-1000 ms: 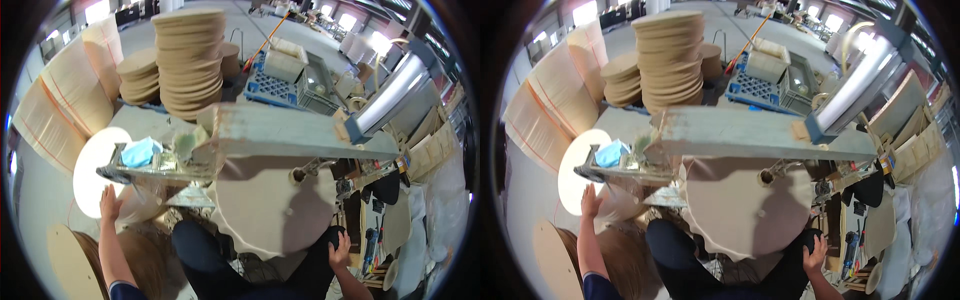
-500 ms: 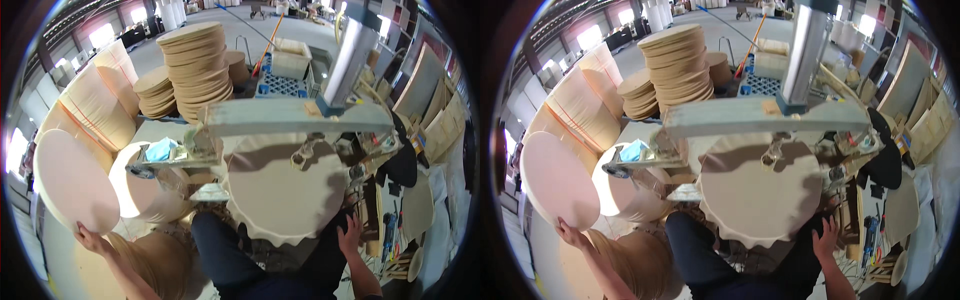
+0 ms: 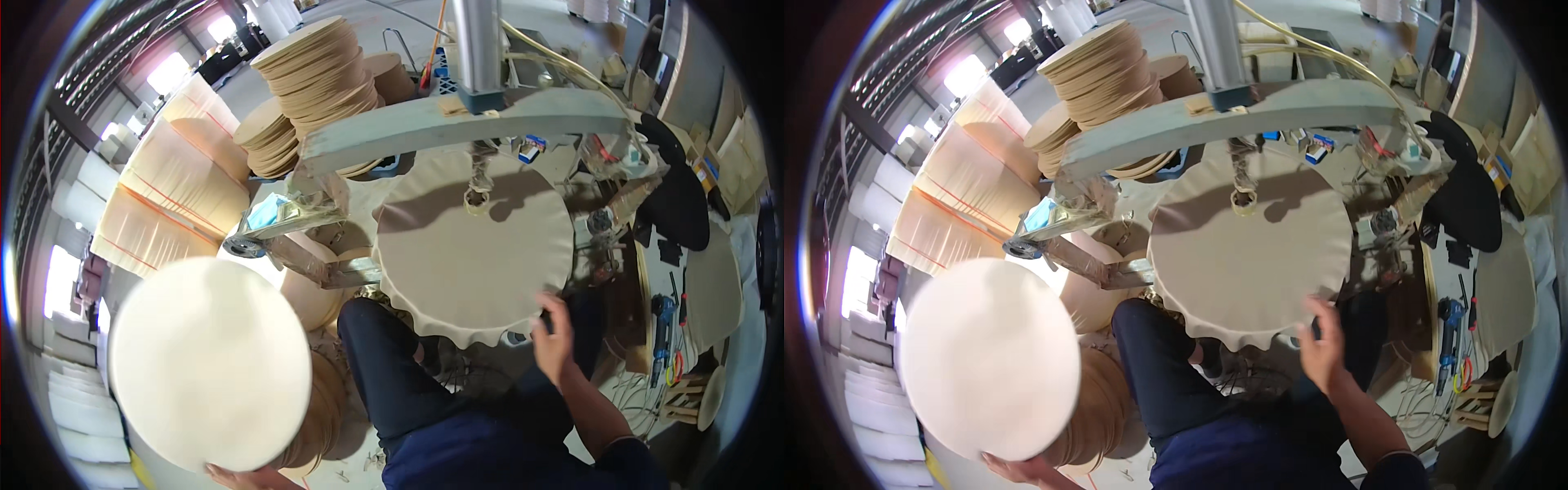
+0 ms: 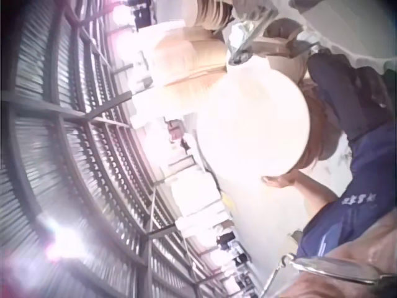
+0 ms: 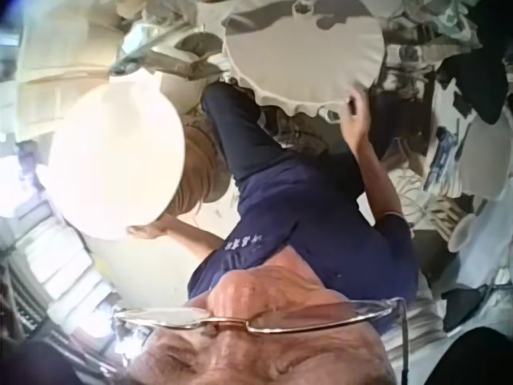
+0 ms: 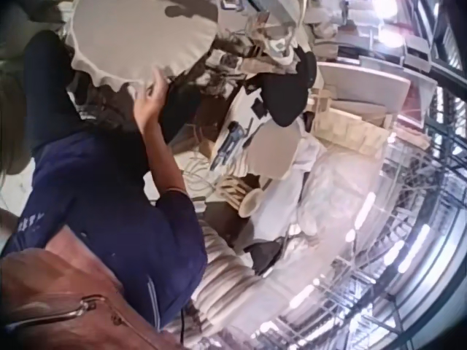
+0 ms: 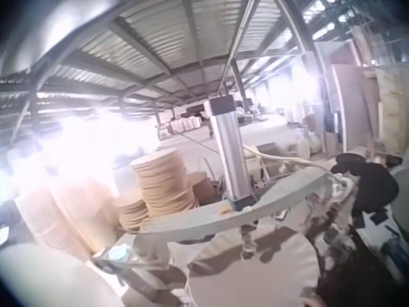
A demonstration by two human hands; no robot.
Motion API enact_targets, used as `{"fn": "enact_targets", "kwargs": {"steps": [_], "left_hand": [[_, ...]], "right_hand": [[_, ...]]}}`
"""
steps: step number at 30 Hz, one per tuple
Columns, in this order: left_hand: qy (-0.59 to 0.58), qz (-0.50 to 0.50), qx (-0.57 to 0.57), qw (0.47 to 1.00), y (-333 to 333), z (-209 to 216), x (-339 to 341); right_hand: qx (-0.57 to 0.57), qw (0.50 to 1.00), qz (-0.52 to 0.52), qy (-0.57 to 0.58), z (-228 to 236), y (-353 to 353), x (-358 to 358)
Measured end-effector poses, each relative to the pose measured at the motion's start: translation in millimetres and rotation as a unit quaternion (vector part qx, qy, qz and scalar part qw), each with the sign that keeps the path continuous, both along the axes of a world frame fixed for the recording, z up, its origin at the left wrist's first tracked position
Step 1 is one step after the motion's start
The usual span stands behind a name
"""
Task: The recorder pulls fabric tight over a foam-padded cushion and uses a pneumatic staple gun to secure it to a wooden base.
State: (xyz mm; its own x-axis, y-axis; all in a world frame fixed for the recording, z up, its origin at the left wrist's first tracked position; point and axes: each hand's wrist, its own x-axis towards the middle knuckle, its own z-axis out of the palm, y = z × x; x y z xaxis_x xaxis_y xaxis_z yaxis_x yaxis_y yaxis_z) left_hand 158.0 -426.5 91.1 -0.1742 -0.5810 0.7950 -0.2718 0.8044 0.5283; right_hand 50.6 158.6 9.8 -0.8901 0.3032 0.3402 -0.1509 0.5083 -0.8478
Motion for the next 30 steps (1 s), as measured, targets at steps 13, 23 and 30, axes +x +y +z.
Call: {"fn": "enact_targets", "kwargs": {"steps": [13, 23, 30], "left_hand": [[-0.221, -0.229, 0.174, 0.932, 82.2, -46.5, 25.8], [-0.013, -0.534, 0.537, 0.653, 231.3, -16.2, -112.3], [-0.073, -0.577, 0.535, 0.613, 274.0, -67.4, -221.7]], "right_hand": [[-0.386, 0.878, 0.219, -0.180, 8.1, -139.4, -46.2], [-0.342, 0.931, -0.042, -0.124, -6.1, -25.5, -40.0], [-0.276, 0.949, -0.144, -0.044, -29.0, 53.6, -64.9]]}}
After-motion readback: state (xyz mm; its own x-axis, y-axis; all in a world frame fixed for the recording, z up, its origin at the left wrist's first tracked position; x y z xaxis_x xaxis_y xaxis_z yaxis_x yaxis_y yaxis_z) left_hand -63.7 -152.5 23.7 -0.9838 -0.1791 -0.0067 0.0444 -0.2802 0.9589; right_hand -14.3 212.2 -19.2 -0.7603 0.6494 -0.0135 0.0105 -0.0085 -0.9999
